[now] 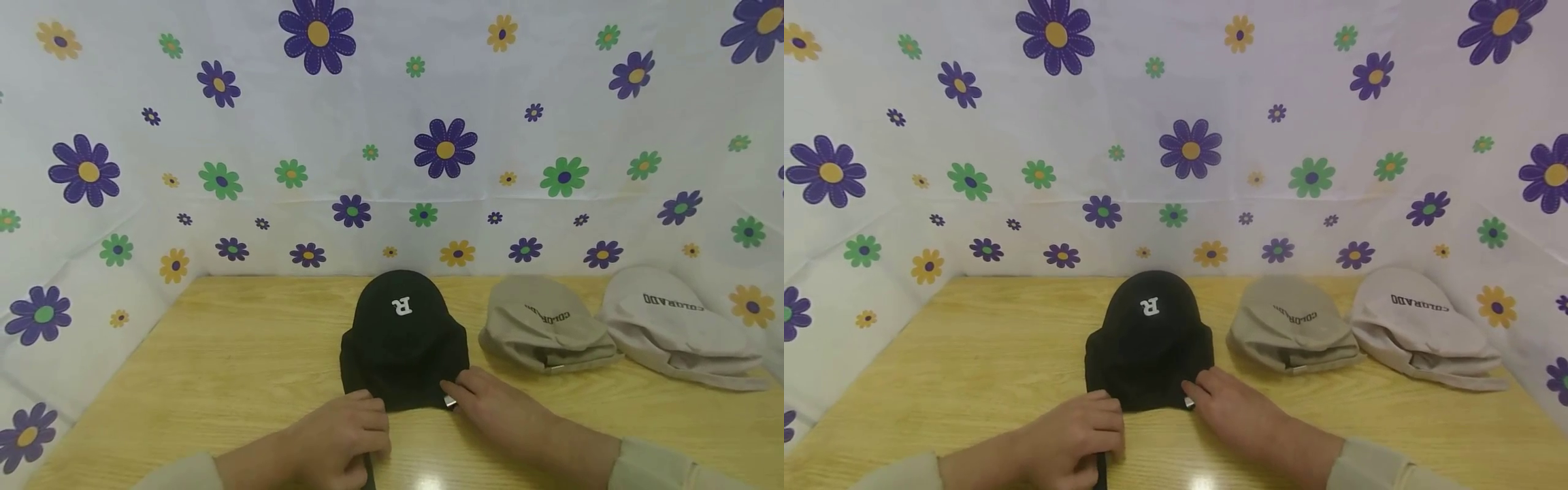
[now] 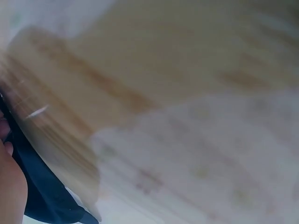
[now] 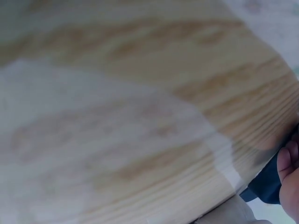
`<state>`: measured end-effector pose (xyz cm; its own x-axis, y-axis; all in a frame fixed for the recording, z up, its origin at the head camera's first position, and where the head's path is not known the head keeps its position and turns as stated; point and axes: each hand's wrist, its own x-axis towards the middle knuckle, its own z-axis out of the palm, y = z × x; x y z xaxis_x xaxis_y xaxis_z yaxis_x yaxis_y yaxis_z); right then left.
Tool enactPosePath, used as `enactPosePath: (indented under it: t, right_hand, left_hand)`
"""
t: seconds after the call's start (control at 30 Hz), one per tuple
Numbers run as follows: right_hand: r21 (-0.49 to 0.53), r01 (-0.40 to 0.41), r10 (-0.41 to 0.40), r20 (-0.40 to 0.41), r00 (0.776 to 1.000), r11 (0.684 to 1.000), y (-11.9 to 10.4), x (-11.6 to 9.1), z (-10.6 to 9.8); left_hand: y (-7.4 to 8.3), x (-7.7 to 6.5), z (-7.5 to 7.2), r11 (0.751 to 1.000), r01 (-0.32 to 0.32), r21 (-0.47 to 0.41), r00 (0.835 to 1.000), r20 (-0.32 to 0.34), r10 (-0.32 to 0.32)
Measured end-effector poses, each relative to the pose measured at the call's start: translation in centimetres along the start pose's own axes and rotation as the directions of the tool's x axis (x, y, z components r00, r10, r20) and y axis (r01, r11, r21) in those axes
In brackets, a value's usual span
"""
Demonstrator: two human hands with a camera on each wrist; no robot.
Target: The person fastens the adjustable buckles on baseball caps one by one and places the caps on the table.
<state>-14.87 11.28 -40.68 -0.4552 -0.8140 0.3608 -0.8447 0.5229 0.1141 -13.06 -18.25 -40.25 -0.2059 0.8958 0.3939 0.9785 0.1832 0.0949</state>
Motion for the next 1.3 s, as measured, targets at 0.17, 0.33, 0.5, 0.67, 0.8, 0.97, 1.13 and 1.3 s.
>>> enactPosePath:
  t: [0.17, 0.33, 0.5, 0.67, 0.8, 0.97, 1.13, 1.3]
  right_hand:
    - [0.046, -0.044, 0.044, 0.005, 0.999, 0.998, -0.1, 0.0, 0.1]
    - [0.047, -0.059, 0.058, 0.021, 0.998, 0.997, -0.2, -0.1, 0.2]
    - [0.045, -0.077, 0.077, -0.002, 0.997, 0.996, -0.1, -0.1, 0.2]
    - [0.039, -0.060, 0.063, -0.070, 0.996, 0.997, 0.1, 0.0, 0.3]
    - [0.013, -0.033, 0.034, -0.125, 0.992, 0.999, 0.2, 0.0, 0.4]
    - [-0.013, -0.021, 0.019, -0.141, 0.990, 1.000, 0.2, -0.1, 0.4]
    - [-0.021, -0.025, 0.022, -0.133, 0.991, 0.999, 0.2, -0.1, 0.4]
    - [-0.021, -0.036, 0.033, -0.131, 0.991, 0.999, 0.2, -0.1, 0.4]
  left_hand:
    - [-0.1, 0.1, 0.5, 1.000, 0.006, -0.006, 1.000, 0.005, -0.005]
    - [-0.1, -0.1, 0.9, 0.999, 0.030, -0.011, 0.999, 0.013, -0.030]
    - [0.1, -0.1, 1.2, 0.999, 0.046, 0.025, 0.999, -0.025, -0.045]
    - [0.2, 0.0, 1.1, 0.995, 0.065, 0.077, 0.995, -0.085, -0.058]
    - [0.3, 0.0, 1.0, 0.991, 0.114, 0.072, 0.988, -0.111, -0.105]
    - [0.3, 0.0, 0.9, 0.980, 0.187, 0.069, 0.979, -0.101, -0.179]
    - [0.1, 0.1, 0.9, 0.979, 0.159, 0.126, 0.982, -0.121, -0.144]
    - [0.0, 0.3, 1.0, 0.979, 0.098, 0.180, 0.980, -0.189, -0.064]
